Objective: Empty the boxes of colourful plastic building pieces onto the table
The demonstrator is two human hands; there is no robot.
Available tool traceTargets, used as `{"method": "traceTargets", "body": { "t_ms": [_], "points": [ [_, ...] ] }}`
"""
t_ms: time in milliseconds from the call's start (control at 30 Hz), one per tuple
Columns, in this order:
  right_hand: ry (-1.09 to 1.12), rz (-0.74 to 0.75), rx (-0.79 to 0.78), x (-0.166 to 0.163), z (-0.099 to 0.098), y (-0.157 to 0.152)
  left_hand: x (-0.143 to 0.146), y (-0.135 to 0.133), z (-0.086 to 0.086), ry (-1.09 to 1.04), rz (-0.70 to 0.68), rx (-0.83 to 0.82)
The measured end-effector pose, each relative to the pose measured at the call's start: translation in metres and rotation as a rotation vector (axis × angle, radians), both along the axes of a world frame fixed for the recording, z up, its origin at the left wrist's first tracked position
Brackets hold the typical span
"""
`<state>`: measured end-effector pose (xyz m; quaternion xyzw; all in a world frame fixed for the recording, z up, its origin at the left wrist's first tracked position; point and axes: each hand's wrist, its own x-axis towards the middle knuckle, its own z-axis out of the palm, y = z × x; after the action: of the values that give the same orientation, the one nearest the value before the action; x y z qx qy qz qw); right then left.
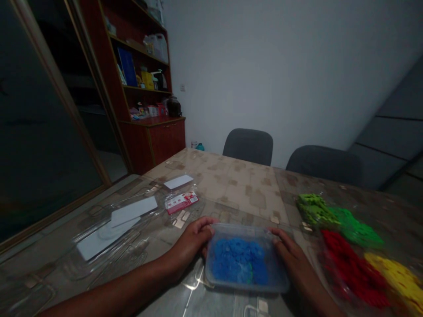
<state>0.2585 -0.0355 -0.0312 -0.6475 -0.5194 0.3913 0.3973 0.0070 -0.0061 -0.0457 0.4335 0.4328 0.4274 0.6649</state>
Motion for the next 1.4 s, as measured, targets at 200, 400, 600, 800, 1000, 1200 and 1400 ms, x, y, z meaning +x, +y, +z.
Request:
{"method": "traceTargets", "body": {
  "t_ms": [200, 400, 600, 800, 1000, 1200, 1400],
  "points": [
    [0.012, 0.035, -0.008, 0.002, 0.000, -0.004, 0.002, -0.012, 0.002, -0.065, -0.018, -0.107],
    [0.143, -0.078, -0.005, -0.004, -0.005, -0.007, 0.007, -0.020, 0.007, -0.065, -0.024, -0.109],
    [0.324, -0.078, -0.077, -0.008, -0.006, -0.003, 0.002, -0.017, 0.008, -0.113, -0.064, -0.178],
    [0.224, -0.053, -0.052, -0.005, -0.007, -0.002, 0.007, -0.013, 0.004, -0.077, -0.042, -0.133],
    [0.082, -0.070, -0.037, 0.000, -0.005, -0.001, 0.013, -0.007, -0.003, 0.024, -0.021, -0.052],
    [0.027, -0.079, -0.051, 0.003, -0.008, 0.007, 0.016, -0.008, -0.006, -0.004, 0.009, -0.038],
    [0.042, -0.072, -0.118, 0.009, -0.016, 0.015, 0.016, -0.006, -0.007, -0.035, -0.027, -0.093]
  ]
}}
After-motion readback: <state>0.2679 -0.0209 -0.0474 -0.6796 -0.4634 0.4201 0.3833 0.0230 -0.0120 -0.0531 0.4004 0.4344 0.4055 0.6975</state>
